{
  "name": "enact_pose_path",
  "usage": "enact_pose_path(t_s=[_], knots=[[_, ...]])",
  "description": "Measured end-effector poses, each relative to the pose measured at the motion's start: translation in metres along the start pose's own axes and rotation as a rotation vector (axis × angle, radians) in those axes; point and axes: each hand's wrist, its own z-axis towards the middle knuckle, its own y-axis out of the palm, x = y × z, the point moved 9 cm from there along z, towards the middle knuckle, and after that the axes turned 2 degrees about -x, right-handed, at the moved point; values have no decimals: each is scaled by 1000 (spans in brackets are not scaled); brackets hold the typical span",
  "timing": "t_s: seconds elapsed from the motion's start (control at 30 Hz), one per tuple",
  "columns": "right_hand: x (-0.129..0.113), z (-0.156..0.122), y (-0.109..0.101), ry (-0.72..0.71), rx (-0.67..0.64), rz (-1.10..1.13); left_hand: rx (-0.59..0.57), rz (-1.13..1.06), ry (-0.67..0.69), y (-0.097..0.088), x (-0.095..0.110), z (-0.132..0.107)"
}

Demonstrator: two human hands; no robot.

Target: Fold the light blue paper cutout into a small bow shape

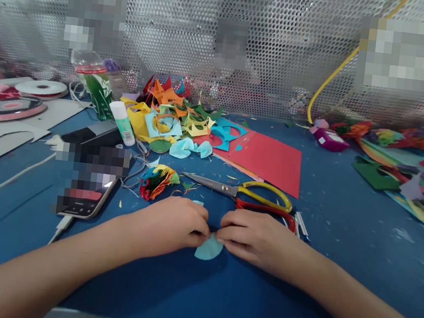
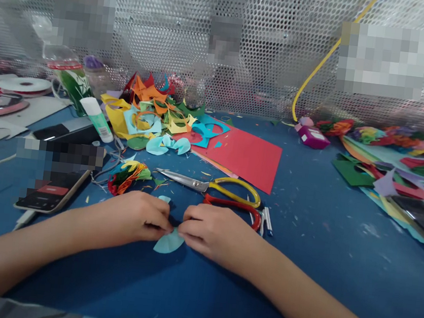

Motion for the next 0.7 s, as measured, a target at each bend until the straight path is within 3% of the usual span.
enact_pose_path(t_s=[0.13,0.37,0.6,0.7], knots=[[3,-2,0,24,-35,41,-38,6,-5,-1,1,-1],[9,-5,-5,96,-86,109,-2,-61,-43,-4,-4,-2],[29,-3,-6,353,7,200,117,-58,-141,-2,-11,0],[28,-1,-4,357,15,193,138,-55,-176,1,-13,2]])
